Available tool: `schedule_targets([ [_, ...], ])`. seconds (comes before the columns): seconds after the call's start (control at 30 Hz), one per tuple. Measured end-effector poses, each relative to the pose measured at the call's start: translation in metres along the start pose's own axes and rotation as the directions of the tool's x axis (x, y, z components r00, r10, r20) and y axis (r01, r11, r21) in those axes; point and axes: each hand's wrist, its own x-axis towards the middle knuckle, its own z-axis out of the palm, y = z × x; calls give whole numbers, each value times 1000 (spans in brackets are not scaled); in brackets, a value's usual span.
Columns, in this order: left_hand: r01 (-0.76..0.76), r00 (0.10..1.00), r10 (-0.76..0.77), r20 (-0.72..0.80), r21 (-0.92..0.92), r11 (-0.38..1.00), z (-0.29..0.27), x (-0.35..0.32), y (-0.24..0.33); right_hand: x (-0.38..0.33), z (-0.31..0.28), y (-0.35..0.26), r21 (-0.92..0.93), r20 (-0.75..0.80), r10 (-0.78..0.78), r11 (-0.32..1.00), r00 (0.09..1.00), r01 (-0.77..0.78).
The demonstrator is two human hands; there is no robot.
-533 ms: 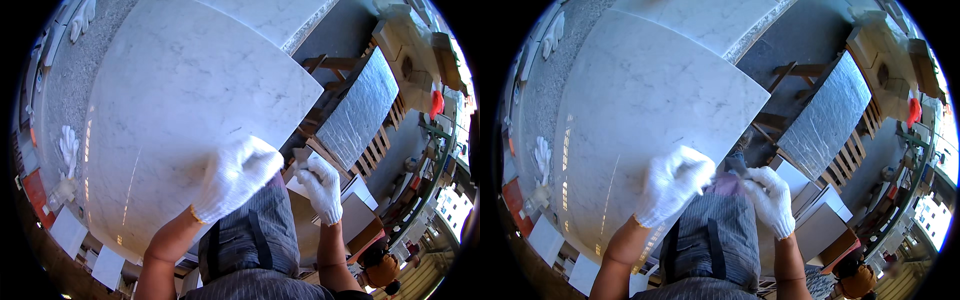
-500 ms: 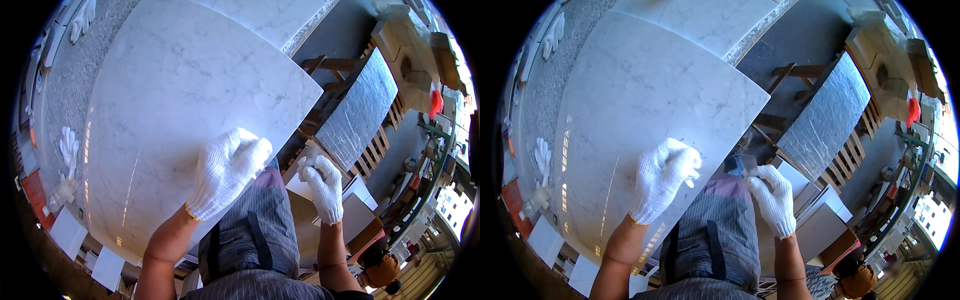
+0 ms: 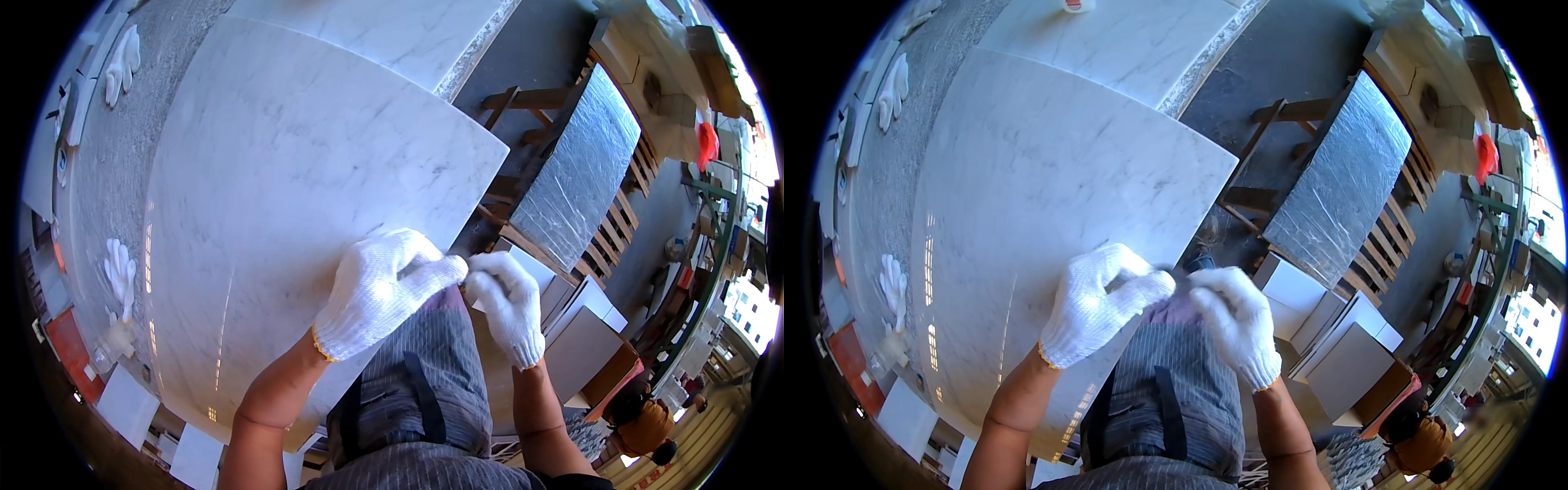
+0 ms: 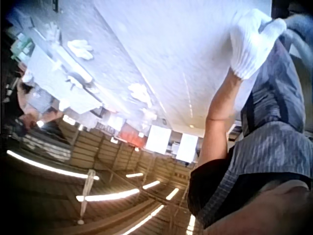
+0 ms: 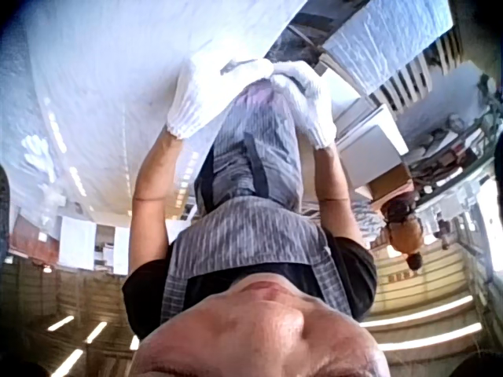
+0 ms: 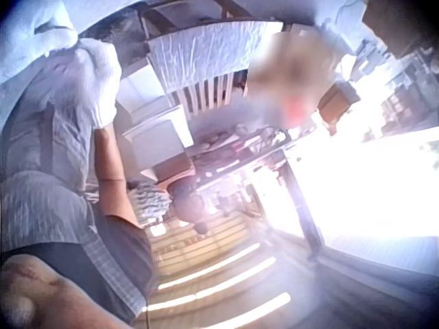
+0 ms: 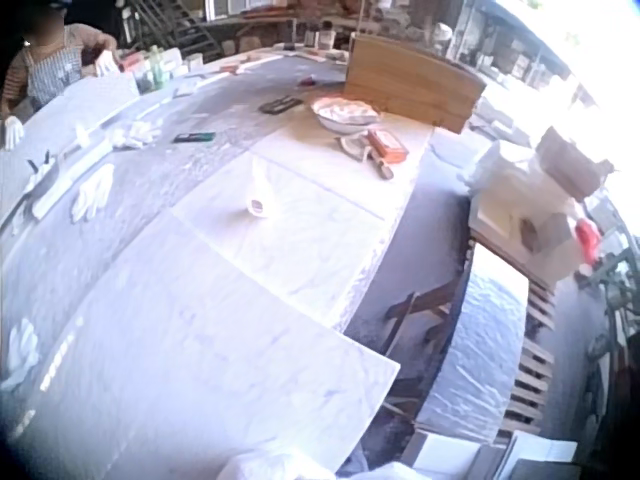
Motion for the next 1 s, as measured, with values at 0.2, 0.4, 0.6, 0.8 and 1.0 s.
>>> schedule_targets([
  [0.2, -61, 960, 37, -276, -77, 995, 5, 14, -20, 54, -3, 29, 637, -245, -122, 727, 962, 255],
  [0.4, -135, 943, 166, -289, 123, 983, -1, 36, -18, 105, -3, 20, 995, -37, -93, 85, 995, 45],
  [0.6, -205, 895, 317, -314, 343, 917, -4, 59, -35, 105, -9, 14, 997, -62, -137, -48, 989, 56],
  [0.8, -186, 847, 273, -456, 227, 956, -7, 82, -31, 106, -16, 22, 996, -71, -103, -65, 992, 65],
  [1.0, -157, 847, 246, -472, 221, 963, -12, 90, -26, 110, -31, 27, 981, -86, -182, -188, 980, 51],
])
